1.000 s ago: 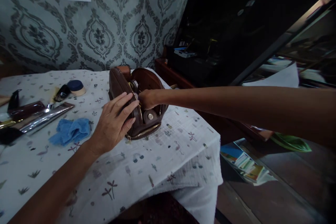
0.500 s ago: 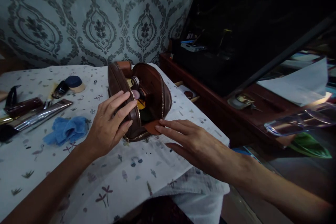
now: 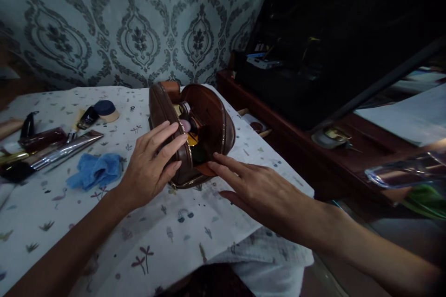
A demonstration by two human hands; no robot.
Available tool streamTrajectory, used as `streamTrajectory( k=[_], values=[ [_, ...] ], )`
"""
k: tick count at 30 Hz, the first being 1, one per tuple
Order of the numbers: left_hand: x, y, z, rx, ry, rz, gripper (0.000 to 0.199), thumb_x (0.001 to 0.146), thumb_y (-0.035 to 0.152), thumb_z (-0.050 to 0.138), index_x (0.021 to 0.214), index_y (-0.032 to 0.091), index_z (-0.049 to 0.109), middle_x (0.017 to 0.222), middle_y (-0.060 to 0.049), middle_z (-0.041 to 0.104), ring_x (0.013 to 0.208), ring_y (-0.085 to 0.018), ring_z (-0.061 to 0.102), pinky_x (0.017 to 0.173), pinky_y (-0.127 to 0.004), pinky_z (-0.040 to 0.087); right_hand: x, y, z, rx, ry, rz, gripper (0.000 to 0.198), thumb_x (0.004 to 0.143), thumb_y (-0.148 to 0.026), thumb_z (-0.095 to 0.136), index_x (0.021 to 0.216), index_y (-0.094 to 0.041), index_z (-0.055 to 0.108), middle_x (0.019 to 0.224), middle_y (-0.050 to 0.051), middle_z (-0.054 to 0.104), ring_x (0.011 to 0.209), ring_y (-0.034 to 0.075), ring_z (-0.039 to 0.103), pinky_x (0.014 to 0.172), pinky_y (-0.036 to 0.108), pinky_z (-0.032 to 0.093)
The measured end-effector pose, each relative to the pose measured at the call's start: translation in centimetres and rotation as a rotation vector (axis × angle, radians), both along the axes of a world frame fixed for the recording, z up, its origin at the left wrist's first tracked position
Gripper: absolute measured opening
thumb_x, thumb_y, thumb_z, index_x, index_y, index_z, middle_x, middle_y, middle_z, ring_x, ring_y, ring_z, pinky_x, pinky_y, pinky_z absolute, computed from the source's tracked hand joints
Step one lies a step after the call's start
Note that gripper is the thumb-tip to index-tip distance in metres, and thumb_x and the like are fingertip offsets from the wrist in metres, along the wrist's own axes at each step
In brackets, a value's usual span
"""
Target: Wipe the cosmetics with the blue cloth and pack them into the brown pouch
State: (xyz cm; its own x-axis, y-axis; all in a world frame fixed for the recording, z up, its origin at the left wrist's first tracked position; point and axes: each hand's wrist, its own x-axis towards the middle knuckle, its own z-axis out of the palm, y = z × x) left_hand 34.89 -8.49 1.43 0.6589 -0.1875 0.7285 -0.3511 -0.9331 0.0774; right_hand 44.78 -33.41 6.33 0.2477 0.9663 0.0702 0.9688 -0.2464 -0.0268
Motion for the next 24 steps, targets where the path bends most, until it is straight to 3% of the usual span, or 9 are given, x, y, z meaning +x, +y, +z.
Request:
streamTrajectory(
  k=[6,10,12,15,19,21,24],
  values=[
    [-0.1,0.0,0.3,0.019,-0.011,0.007,0.047,0.102,0.027,0.047,0.148,0.023,0.041,0.148,-0.014,0.052,0.145,-0.028,0.04,0.117,-0.047,0.038,-0.2,-0.5,-0.9,0.066,-0.08,0.026,0.051,0.097,-0.027,0.053,0.147,-0.02,0.044,0.147,0.02,0.054,0.107,0.033,0.073,0.078,0.046,0.067],
    [-0.4,0.4,0.7,0.066,0.019,0.012,0.046,0.103,0.031,0.042,0.148,0.019,0.038,0.151,-0.016,0.048,0.148,-0.026,0.037,0.116,-0.044,0.04,-0.9,0.1,-0.5,0.231,-0.046,0.038,0.049,0.1,-0.036,0.051,0.148,-0.028,0.044,0.136,0.017,0.064,0.092,0.031,0.076,0.062,0.042,0.067],
    [-0.9,1.0,0.6,0.087,0.049,0.034,0.05,0.104,0.034,0.041,0.149,0.016,0.034,0.153,-0.018,0.046,0.148,-0.024,0.036,0.115,-0.042,0.041,-1.8,0.6,0.1,0.317,0.001,0.08,0.045,0.101,-0.034,0.048,0.145,-0.031,0.047,0.137,0.016,0.063,0.093,0.03,0.076,0.063,0.042,0.068],
    [-2.1,2.6,-0.1,0.12,0.15,0.185,0.053,0.104,0.036,0.039,0.151,0.014,0.031,0.155,-0.021,0.043,0.145,-0.025,0.04,0.113,-0.05,0.04,-3.6,1.7,0.6,0.389,0.091,0.181,0.039,0.101,-0.027,0.045,0.139,-0.032,0.053,0.14,0.013,0.061,0.101,0.028,0.075,0.072,0.041,0.069],
    [-5.1,5.9,-2.4,0.143,0.324,0.538,0.051,0.101,0.041,0.045,0.146,0.016,0.044,0.157,-0.025,0.038,0.146,-0.039,0.035,0.108,-0.072,0.032,-5.8,4.0,0.0,0.322,0.171,0.341,0.027,0.101,-0.023,0.045,0.121,-0.026,0.063,0.126,0.012,0.069,0.1,0.024,0.074,0.077,0.037,0.067],
    [-6.9,7.6,-3.8,0.129,0.394,0.654,0.054,0.098,0.047,0.05,0.144,0.018,0.049,0.159,-0.026,0.035,0.146,-0.044,0.032,0.105,-0.074,0.033,-6.6,5.7,-0.8,0.246,0.194,0.391,0.022,0.1,-0.021,0.048,0.112,-0.022,0.067,0.122,0.012,0.07,0.096,0.023,0.075,0.077,0.036,0.066],
    [-9.1,9.3,-5.5,0.075,0.508,0.694,0.048,0.101,0.047,0.043,0.141,0.023,0.052,0.151,-0.021,0.047,0.138,-0.038,0.045,0.102,-0.066,0.042,-7.3,8.8,-2.4,0.151,0.256,0.416,0.018,0.096,-0.018,0.057,0.109,-0.02,0.069,0.124,0.011,0.069,0.094,0.023,0.074,0.077,0.035,0.064]
  ],
)
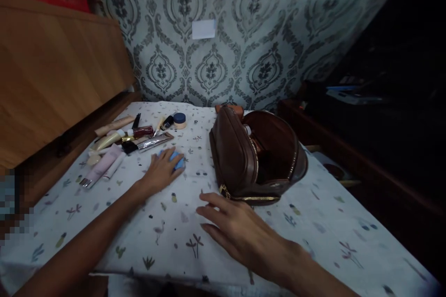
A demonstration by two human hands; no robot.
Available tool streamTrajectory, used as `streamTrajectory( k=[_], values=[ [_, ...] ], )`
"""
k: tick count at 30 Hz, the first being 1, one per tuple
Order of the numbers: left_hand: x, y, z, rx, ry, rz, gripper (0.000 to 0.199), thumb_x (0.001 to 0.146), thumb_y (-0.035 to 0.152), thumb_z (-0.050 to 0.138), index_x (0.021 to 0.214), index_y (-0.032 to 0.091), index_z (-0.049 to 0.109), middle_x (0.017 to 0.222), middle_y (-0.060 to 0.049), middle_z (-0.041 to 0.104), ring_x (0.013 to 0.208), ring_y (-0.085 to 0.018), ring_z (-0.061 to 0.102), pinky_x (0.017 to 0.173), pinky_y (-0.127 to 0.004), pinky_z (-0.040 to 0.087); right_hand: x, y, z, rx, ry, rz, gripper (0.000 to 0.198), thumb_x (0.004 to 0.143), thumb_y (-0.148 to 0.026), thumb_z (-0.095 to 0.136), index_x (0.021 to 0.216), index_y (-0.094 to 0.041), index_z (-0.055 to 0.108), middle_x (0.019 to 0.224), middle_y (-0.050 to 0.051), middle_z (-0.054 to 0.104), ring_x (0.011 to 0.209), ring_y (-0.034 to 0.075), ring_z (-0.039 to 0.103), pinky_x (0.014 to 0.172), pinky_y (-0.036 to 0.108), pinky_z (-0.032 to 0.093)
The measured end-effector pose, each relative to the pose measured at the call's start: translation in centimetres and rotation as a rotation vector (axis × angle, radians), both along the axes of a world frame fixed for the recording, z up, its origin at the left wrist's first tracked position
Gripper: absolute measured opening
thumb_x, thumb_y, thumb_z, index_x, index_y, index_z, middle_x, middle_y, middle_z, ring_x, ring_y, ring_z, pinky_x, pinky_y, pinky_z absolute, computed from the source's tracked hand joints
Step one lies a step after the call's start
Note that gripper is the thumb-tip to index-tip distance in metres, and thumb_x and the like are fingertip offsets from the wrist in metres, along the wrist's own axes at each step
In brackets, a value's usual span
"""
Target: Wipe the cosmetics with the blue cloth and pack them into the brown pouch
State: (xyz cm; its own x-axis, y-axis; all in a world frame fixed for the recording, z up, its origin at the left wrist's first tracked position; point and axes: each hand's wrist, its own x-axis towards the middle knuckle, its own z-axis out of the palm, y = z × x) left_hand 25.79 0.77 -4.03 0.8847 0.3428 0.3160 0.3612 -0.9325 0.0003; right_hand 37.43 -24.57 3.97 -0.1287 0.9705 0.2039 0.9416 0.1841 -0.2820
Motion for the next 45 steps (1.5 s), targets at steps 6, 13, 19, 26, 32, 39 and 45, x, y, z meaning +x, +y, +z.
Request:
streamTrajectory(
  k=[6,13,19,26,32,39,45],
  values=[
    [-0.8,1.0,-0.2,-0.038,-0.008,0.018,0.03,0.102,0.03,0.039,0.114,0.02,0.064,0.115,-0.012,0.065,0.106,-0.026,0.06,0.092,-0.042,0.05,-1.0,8.1,-4.3,-0.023,0.48,-0.096,0.022,0.089,-0.015,0.062,0.109,-0.015,0.072,0.109,0.009,0.072,0.085,0.017,0.072,0.076,0.027,0.057],
    [-1.9,4.9,0.9,0.119,-0.156,0.345,0.028,0.097,0.023,0.043,0.117,0.018,0.061,0.119,-0.017,0.062,0.112,-0.033,0.057,0.094,-0.047,0.045,-2.1,12.9,-8.9,-0.051,1.055,-0.243,0.021,0.085,-0.011,0.053,0.095,-0.016,0.071,0.07,-0.001,0.065,0.059,0.011,0.061,0.051,0.019,0.046],
    [-3.0,6.8,0.9,0.033,-0.215,0.388,0.026,0.096,0.026,0.042,0.11,0.015,0.061,0.106,-0.017,0.066,0.102,-0.033,0.06,0.09,-0.045,0.048,-1.9,12.1,-9.8,0.068,0.964,-0.177,0.019,0.082,-0.012,0.056,0.092,-0.017,0.072,0.073,0.0,0.065,0.06,0.011,0.058,0.055,0.021,0.045],
    [-3.4,4.3,1.8,-0.258,-0.409,0.073,0.023,0.094,0.037,0.047,0.096,0.02,0.061,0.091,-0.006,0.066,0.09,-0.024,0.062,0.085,-0.036,0.05,-1.9,12.1,-9.9,0.096,0.934,-0.158,0.021,0.082,-0.012,0.055,0.091,-0.017,0.073,0.077,0.002,0.068,0.07,0.014,0.064,0.064,0.023,0.048],
    [-3.2,5.9,2.0,-0.421,-0.567,0.299,0.035,0.1,0.042,0.032,0.113,0.02,0.056,0.09,-0.003,0.068,0.078,-0.018,0.066,0.067,-0.028,0.052,-1.9,12.1,-10.1,0.077,0.972,-0.159,0.02,0.083,-0.013,0.054,0.091,-0.016,0.073,0.069,-0.001,0.065,0.061,0.012,0.058,0.058,0.022,0.044],
    [0.0,9.8,3.7,-0.11,-0.27,0.435,0.03,0.087,0.021,0.047,0.107,0.017,0.07,0.114,-0.017,0.06,0.116,-0.035,0.053,0.095,-0.045,0.046,-2.0,12.1,-9.6,0.029,1.037,-0.184,0.02,0.084,-0.012,0.054,0.09,-0.016,0.072,0.064,-0.002,0.062,0.056,0.011,0.054,0.054,0.02,0.041],
    [4.1,10.7,3.2,0.035,-0.007,0.464,0.031,0.084,0.016,0.05,0.102,0.009,0.074,0.123,-0.024,0.056,0.123,-0.039,0.045,0.097,-0.048,0.041,-2.0,12.0,-9.5,0.028,1.045,-0.186,0.021,0.083,-0.01,0.054,0.09,-0.017,0.072,0.065,-0.002,0.064,0.057,0.011,0.056,0.054,0.019,0.041]
  ],
)
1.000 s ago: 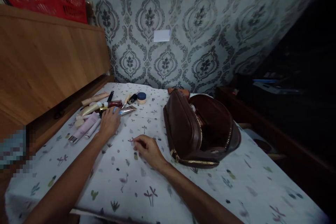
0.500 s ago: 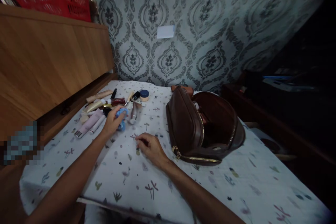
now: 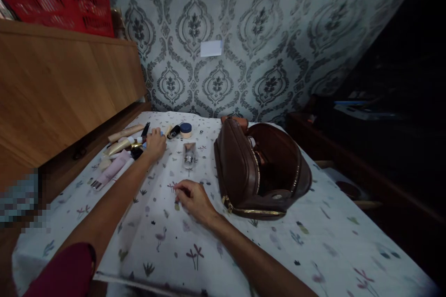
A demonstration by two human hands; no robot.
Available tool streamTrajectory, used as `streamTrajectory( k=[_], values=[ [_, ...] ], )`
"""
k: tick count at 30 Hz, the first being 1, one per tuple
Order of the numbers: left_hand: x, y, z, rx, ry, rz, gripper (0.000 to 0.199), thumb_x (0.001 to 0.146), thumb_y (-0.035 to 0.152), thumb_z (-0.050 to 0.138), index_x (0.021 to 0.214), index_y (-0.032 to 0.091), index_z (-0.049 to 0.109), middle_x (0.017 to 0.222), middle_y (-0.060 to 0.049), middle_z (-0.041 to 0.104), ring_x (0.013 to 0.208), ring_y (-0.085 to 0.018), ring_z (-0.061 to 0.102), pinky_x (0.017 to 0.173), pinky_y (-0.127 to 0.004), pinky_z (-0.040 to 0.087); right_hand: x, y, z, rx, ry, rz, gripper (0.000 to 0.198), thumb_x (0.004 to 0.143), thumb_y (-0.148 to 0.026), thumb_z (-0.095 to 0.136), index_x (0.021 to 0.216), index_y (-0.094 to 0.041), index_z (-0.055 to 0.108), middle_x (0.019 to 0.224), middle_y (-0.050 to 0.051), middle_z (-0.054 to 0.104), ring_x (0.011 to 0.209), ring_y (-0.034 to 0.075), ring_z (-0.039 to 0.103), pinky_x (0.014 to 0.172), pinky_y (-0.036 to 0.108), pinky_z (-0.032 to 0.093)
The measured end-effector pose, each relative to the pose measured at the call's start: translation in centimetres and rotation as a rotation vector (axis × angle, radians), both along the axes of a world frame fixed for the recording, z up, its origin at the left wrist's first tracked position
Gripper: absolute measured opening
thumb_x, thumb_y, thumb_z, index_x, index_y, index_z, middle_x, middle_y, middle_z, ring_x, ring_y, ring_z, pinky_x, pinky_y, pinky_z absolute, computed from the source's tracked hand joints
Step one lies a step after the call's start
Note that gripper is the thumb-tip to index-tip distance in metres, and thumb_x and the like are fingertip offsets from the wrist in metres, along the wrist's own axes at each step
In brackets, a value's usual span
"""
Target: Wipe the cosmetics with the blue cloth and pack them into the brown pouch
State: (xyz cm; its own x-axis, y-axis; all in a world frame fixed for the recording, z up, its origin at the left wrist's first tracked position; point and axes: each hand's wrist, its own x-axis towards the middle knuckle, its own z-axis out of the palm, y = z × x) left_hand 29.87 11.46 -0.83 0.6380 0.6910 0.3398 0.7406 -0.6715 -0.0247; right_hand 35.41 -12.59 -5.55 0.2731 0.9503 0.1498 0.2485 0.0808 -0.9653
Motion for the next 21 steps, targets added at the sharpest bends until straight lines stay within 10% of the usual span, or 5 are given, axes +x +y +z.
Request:
streamTrajectory(
  k=[21],
  values=[
    [0.9,0.5,-0.2,0.019,0.059,0.148,0.035,0.083,0.023,0.051,0.107,0.01,0.073,0.127,-0.026,0.055,0.123,-0.041,0.045,0.092,-0.047,0.045,0.2,-0.1,0.2,0.009,-0.069,0.004,0.023,0.082,-0.007,0.055,0.091,-0.016,0.074,0.066,-0.001,0.068,0.062,0.012,0.062,0.056,0.019,0.042]
  ],
)
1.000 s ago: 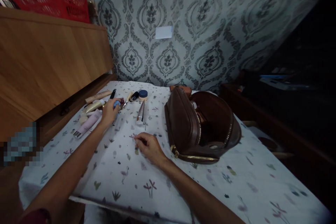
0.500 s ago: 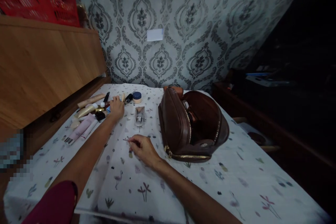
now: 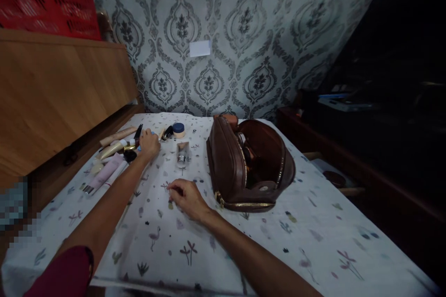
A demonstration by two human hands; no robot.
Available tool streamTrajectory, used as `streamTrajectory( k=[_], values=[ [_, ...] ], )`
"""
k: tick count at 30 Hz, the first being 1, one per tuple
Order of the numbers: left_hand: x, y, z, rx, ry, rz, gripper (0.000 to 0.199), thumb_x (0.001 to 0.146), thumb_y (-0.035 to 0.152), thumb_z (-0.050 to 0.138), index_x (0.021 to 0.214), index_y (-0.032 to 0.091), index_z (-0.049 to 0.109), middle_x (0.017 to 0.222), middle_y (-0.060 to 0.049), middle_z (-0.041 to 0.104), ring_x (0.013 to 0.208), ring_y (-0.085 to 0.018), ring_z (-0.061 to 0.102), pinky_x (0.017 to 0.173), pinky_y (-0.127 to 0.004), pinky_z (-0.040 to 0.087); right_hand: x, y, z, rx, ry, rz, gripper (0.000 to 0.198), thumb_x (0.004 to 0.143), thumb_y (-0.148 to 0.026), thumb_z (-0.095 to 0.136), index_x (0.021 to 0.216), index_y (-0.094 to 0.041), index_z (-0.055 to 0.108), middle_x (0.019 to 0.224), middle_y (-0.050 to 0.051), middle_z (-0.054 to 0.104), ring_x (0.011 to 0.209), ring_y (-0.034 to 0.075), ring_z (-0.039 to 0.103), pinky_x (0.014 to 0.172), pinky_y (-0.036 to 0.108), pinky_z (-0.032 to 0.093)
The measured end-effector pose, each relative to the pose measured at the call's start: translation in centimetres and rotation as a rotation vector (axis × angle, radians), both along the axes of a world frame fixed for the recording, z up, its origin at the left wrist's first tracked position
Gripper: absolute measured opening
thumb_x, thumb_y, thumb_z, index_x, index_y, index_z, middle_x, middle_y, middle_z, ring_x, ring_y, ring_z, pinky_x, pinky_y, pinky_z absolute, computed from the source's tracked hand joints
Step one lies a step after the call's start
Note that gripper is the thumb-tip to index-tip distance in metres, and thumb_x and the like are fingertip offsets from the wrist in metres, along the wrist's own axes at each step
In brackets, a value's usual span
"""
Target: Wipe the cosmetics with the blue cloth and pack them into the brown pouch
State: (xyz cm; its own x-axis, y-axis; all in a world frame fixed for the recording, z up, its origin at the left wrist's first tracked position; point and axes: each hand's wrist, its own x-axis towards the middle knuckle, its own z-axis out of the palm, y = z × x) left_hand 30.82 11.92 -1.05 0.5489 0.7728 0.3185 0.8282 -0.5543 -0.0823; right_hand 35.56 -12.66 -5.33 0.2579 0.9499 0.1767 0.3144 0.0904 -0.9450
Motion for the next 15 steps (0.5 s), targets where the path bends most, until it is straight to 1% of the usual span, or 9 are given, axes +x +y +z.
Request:
streamTrajectory(
  k=[6,12,15],
  values=[
    [1.2,0.2,-0.1,0.02,0.007,0.012,0.037,0.085,0.015,0.044,0.109,0.007,0.072,0.124,-0.028,0.057,0.118,-0.039,0.049,0.092,-0.046,0.043,0.1,0.0,-0.1,0.027,-0.068,-0.012,0.024,0.081,-0.005,0.056,0.089,-0.017,0.075,0.068,-0.002,0.068,0.062,0.011,0.06,0.059,0.019,0.042],
    [2.1,0.7,0.0,0.052,0.021,0.007,0.046,0.088,0.011,0.036,0.126,0.002,0.061,0.122,-0.03,0.06,0.115,-0.038,0.052,0.092,-0.045,0.038,0.1,0.0,-0.1,0.042,-0.133,-0.014,0.022,0.08,-0.006,0.058,0.088,-0.018,0.075,0.072,-0.001,0.069,0.064,0.012,0.059,0.061,0.02,0.042],
    [2.2,0.6,0.0,0.05,0.036,-0.013,0.045,0.09,0.013,0.034,0.122,0.004,0.064,0.123,-0.029,0.06,0.118,-0.039,0.051,0.094,-0.045,0.037,0.2,0.1,-0.3,0.051,-0.159,-0.022,0.022,0.08,-0.006,0.059,0.089,-0.019,0.075,0.075,0.0,0.07,0.065,0.012,0.059,0.062,0.02,0.043]
  ],
)
